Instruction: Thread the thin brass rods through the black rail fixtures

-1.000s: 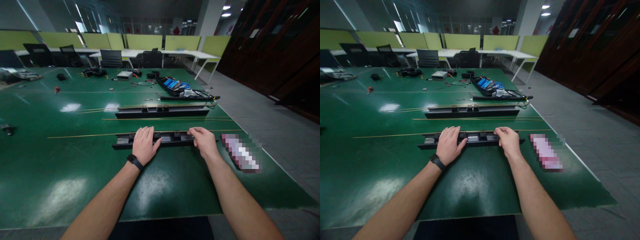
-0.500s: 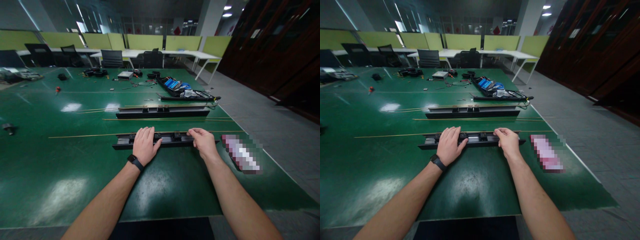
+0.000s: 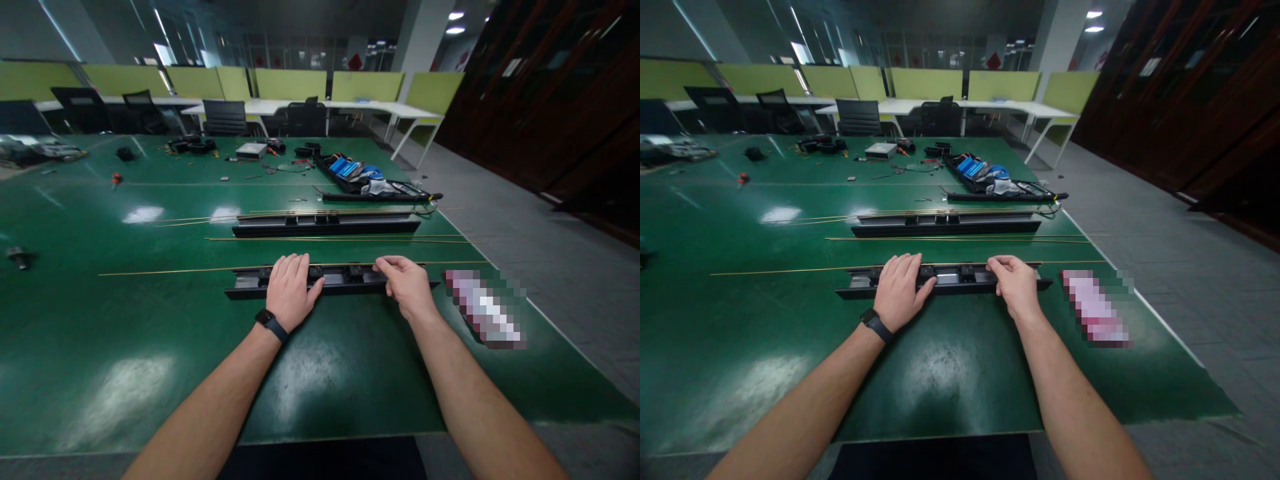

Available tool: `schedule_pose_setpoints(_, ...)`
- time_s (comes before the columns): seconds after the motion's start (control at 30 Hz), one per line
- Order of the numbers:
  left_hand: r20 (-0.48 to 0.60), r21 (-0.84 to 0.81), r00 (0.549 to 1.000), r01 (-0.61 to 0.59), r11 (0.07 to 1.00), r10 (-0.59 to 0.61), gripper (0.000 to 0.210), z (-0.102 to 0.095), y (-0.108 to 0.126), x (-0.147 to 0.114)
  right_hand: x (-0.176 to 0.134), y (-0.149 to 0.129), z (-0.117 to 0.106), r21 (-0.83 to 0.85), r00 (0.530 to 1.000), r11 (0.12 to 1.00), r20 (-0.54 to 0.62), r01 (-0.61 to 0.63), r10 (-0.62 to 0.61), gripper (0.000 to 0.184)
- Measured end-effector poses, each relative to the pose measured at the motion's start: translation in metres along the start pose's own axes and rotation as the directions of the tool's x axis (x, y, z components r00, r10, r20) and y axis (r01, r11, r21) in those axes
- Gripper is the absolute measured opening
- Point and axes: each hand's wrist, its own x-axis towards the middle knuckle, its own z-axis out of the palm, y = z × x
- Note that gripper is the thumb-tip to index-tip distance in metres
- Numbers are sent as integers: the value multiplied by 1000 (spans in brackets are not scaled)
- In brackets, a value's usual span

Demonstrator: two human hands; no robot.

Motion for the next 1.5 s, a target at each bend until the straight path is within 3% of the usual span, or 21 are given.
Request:
schedule_pose_setpoints(0.33,13,-5,1000,4,1000,-4,55,-1,0,0,4,3,1,23,997,999,-67,-28,29,36)
schedule_pose_setpoints(0.63,9,-5,1000,8,1000,-8,55,-2,1,0,0,1,-1,13,1000,1000,-14,7,-6,42)
schedule_pose_setpoints(1.0,6,0,1000,5,1000,-5,55,-1,1,0,4,2,1,15,996,999,-73,-46,47,47)
schedule_pose_setpoints(1.5,-4,-14,1000,11,1000,-11,53,-3,-1,0,1,1,-1,4,997,999,-55,-48,48,47)
